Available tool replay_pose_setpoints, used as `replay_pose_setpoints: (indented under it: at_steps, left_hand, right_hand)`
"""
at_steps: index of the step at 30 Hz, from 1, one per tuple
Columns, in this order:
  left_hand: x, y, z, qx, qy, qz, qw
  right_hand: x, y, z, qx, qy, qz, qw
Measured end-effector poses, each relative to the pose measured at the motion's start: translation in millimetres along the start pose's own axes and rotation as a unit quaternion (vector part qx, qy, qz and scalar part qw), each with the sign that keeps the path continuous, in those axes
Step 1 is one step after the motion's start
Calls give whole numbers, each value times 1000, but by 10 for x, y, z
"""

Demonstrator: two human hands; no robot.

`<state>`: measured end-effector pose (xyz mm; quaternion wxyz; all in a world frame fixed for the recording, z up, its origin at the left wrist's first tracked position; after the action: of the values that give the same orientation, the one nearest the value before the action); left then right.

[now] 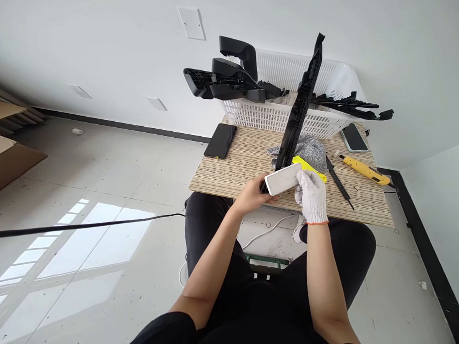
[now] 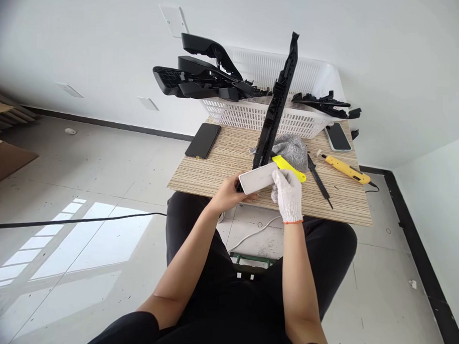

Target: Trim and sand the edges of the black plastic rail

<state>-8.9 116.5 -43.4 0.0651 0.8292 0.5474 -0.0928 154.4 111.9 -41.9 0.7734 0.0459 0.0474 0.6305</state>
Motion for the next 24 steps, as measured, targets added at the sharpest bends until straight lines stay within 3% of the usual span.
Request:
replay_pose_setpoints:
  at_steps: [4,9,13,18,22,24]
  left_hand:
    - [-50,-25,-203,65,92,-21,993]
    - [1,4,45,-19,-27,-2,999]
    - [-11,55,47,-63,-29,21,997]
    - [-17,34,0,-35,-53,-11,998]
    - [-17,55,-4,-27,-60,-9,998]
    - [-15,41,9,-35,-60,-14,997]
  right_hand:
    - [-59,135,27,-30,-28,66,997]
    - [-43,-37,84,5,-48,-34,998]
    - [-52,86,58,-37,-39,38,998]
    - [-45,-94,46,27,-44,-56,997]
    - [-45,56,-17,22,-5,41,999]
    - [-29,-12,-9,41,-5,19,999]
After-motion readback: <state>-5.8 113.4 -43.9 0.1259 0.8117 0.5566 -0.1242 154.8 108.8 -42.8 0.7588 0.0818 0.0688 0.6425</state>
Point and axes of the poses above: each hand's wrist, its own x-axis towards the middle knuckle, its own y-axis out of the palm, z = x × y, the point moved 10 cm from there along x, towards the middle knuckle, and after that the axes turned 12 degrees about -y, right-handed, at the moved point
